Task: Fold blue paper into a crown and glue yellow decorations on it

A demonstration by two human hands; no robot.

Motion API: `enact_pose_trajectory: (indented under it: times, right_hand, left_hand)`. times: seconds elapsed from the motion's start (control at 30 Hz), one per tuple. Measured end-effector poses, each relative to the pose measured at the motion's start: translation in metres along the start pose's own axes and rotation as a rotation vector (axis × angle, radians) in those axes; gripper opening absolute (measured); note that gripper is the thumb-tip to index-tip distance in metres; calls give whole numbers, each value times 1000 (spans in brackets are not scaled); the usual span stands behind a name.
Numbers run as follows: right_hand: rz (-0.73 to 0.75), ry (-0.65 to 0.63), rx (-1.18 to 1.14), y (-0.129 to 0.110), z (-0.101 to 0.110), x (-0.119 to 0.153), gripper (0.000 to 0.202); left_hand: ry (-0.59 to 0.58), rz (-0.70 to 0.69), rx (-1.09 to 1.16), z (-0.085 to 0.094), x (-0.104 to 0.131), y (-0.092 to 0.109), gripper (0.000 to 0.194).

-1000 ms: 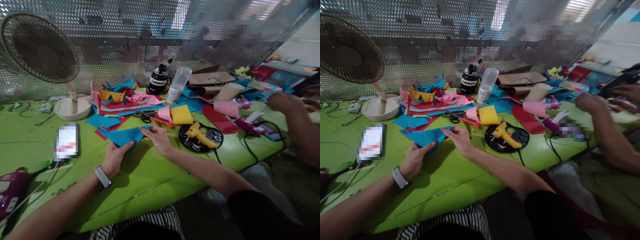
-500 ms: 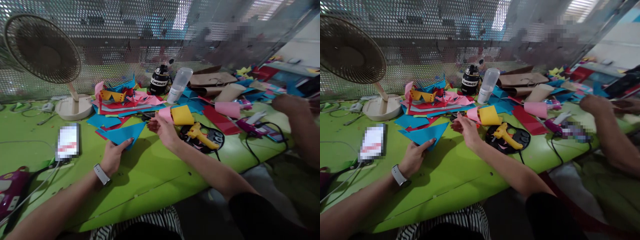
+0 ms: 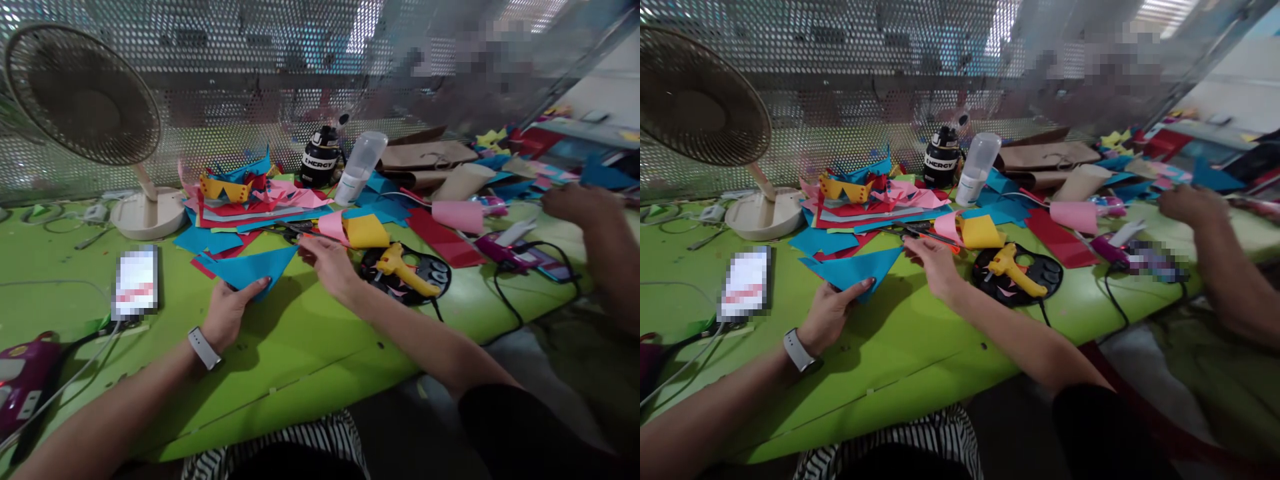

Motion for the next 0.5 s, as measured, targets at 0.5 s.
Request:
enact_pose_trajectory:
  times: [0.5]
  right_hand:
    - [-108,-220,157,14,-31,36,43]
  left_hand:
    - [7,-72,38,-8,5,5,58]
Point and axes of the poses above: each hand's wrist, its own x-axis away from the middle knuckle, its own z-axis out of the back of the hand, y = z × x, the point moved 8 cm from there along -x, towards the middle knuckle, and after that the axes turned 3 degrees about y, right-handed, at the moved point
